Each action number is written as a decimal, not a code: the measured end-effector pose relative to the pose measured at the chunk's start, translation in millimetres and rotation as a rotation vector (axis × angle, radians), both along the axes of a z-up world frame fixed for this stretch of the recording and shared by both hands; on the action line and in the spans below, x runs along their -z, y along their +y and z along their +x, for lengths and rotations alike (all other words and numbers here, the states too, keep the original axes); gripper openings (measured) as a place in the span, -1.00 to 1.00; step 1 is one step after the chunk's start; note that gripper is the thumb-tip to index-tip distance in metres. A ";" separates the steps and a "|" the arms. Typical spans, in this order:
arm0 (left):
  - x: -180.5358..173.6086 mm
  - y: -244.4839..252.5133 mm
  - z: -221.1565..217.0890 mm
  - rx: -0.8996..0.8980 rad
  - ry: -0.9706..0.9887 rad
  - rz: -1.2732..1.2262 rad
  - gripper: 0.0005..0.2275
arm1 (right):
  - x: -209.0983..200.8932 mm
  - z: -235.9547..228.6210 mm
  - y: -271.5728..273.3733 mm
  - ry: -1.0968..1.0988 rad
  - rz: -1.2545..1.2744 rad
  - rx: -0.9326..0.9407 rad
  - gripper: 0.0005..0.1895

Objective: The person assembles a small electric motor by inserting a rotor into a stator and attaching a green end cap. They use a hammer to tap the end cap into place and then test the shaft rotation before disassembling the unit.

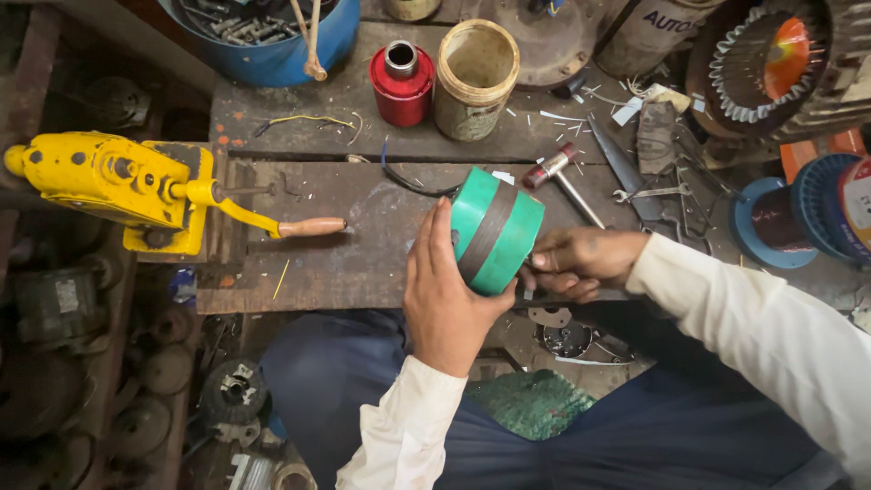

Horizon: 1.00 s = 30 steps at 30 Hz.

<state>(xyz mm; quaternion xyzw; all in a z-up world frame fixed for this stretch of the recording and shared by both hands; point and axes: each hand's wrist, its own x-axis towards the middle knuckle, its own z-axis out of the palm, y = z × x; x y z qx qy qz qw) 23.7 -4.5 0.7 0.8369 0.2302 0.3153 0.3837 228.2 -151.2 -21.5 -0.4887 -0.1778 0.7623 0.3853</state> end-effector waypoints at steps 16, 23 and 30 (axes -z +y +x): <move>-1.6 1.6 5.0 0.015 0.014 -0.015 0.03 | 8.6 -59.9 -0.2 -1.475 -0.100 -0.039 -0.82; 0.9 -0.5 6.3 -0.003 -0.024 0.021 0.00 | -2.4 -105.2 -1.3 -1.870 -0.015 0.138 -0.80; 9.2 -4.1 0.2 -0.022 -0.061 0.003 0.00 | -17.1 -80.9 -61.8 -2.135 0.000 0.285 -0.47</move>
